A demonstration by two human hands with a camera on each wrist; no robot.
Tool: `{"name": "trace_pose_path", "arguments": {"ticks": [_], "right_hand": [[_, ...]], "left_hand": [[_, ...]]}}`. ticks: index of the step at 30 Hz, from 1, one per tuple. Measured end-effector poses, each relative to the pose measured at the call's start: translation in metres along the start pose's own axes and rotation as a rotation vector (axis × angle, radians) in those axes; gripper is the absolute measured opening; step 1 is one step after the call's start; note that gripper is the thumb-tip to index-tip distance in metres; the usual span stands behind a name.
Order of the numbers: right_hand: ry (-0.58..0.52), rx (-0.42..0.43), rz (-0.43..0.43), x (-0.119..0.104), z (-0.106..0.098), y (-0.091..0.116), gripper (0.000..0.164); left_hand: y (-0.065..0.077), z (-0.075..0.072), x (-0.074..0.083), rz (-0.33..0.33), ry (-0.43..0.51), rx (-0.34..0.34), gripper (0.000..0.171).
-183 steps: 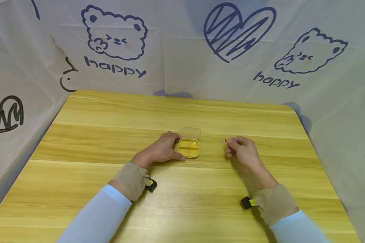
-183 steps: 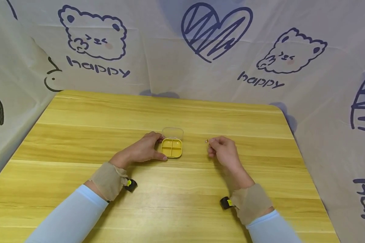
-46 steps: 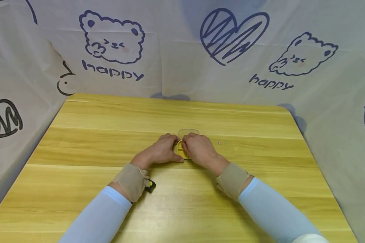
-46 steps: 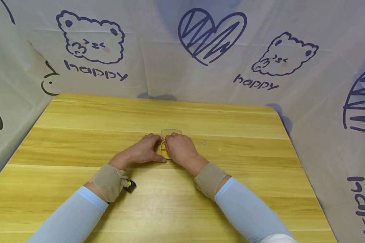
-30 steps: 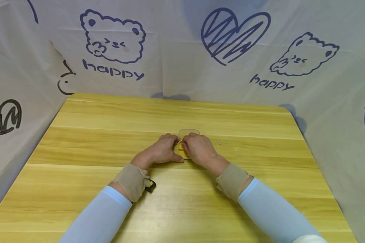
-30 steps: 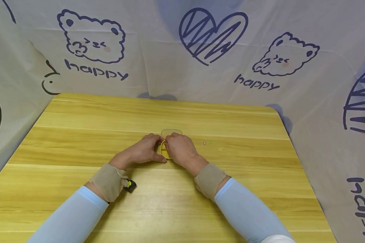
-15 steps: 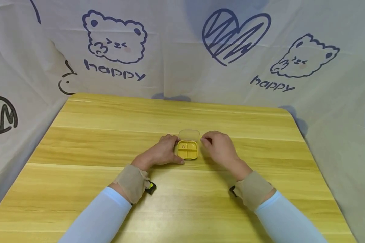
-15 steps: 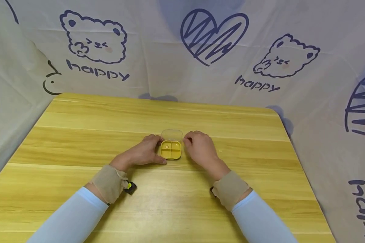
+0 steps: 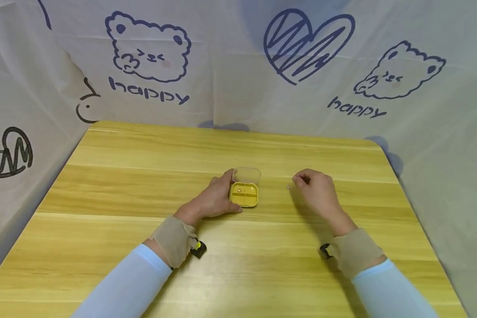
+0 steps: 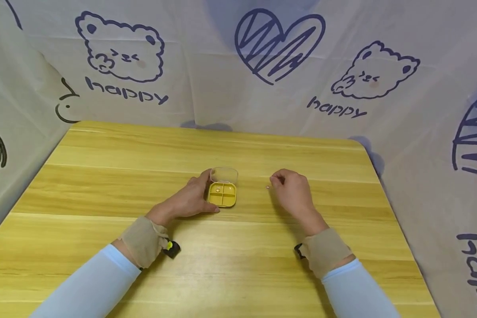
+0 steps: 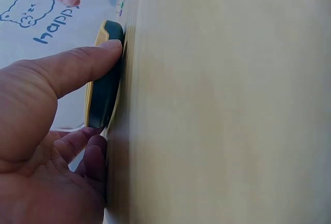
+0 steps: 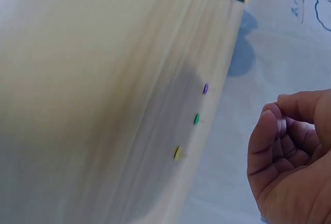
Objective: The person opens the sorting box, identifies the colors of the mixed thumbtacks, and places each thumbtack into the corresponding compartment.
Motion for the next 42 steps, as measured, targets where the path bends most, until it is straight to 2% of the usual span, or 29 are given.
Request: {"name": "trace_pose_path", "arguments": {"ticks": [8, 15, 20, 29, 42], "right_hand": [[0.053, -0.031, 0.072, 0.031, -0.005, 0.003, 0.026], [0.125, -0.096, 0.12, 0.049, -0.005, 0.01, 0.027], [0.129, -0.157, 0.132, 0.054, 0.001, 0.015, 0.026], [0.127, -0.196, 0.142, 0.055, 0.009, 0.017, 0.022], [0.156, -0.2, 0.12, 0.057, 0.015, 0.017, 0.019]], "left_hand": [[0.002, 0.001, -0.003, -0.029, -0.02, 0.002, 0.107], [0.002, 0.001, -0.002, -0.013, -0.023, -0.001, 0.098], [0.002, 0.001, -0.002, -0.011, -0.037, -0.005, 0.1], [0.002, 0.002, -0.003, -0.016, -0.027, -0.015, 0.1], [0.001, 0.006, -0.008, -0.004, -0.038, -0.003, 0.1]]}}
Point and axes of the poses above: each hand's wrist, its own y-axis away from the middle knuckle, its own z-axis out of the palm, x = y × z, the point moved 5 cm from there along -y, towards the middle knuckle, and after that the axes turned 10 degrees about y, right-handed, at the moved point
